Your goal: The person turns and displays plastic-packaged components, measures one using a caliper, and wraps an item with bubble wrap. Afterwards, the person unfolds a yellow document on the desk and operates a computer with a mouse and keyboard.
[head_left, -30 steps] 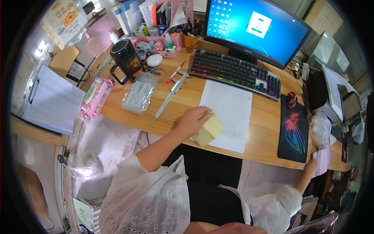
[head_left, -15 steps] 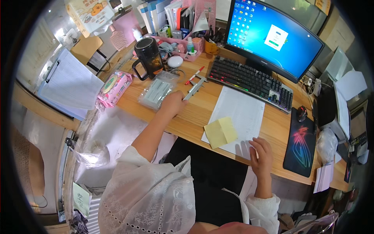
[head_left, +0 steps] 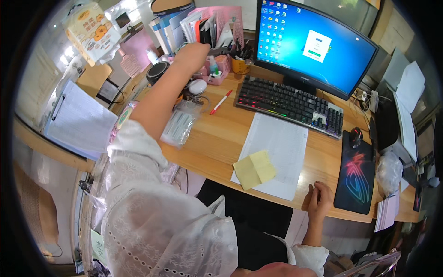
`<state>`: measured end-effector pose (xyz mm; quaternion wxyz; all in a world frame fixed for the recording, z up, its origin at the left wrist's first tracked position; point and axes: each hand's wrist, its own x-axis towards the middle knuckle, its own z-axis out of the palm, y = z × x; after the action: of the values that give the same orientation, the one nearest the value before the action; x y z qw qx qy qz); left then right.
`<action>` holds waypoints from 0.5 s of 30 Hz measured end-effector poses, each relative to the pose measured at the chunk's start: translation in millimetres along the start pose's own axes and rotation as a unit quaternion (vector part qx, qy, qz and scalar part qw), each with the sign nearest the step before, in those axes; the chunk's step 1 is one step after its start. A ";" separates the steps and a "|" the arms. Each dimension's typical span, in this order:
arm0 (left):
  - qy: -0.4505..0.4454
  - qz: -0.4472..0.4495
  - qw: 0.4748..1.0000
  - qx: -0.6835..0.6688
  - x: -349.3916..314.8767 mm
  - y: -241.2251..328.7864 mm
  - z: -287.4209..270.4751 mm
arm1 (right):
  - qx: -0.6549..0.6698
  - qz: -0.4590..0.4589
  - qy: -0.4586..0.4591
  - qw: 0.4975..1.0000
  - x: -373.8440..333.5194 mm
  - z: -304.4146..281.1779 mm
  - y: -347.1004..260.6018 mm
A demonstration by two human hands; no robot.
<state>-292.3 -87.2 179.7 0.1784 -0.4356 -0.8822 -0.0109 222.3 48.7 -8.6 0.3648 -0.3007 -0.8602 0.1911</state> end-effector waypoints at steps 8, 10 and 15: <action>-0.088 -0.020 0.991 0.098 83.0 -14.5 51.8 | -0.004 0.022 0.010 1.000 3.8 6.2 2.1; -0.086 -0.069 0.991 0.076 87.6 -17.7 65.8 | -0.008 0.026 0.012 1.000 5.6 7.8 1.0; -0.104 -0.077 0.990 0.058 106.3 -18.6 96.4 | -0.026 0.028 0.002 0.999 9.1 9.3 -0.6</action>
<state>-395.3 -0.6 126.5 0.1094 -0.3543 -0.9259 0.0717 210.2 53.1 -9.8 0.3527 -0.3342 -0.8557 0.1779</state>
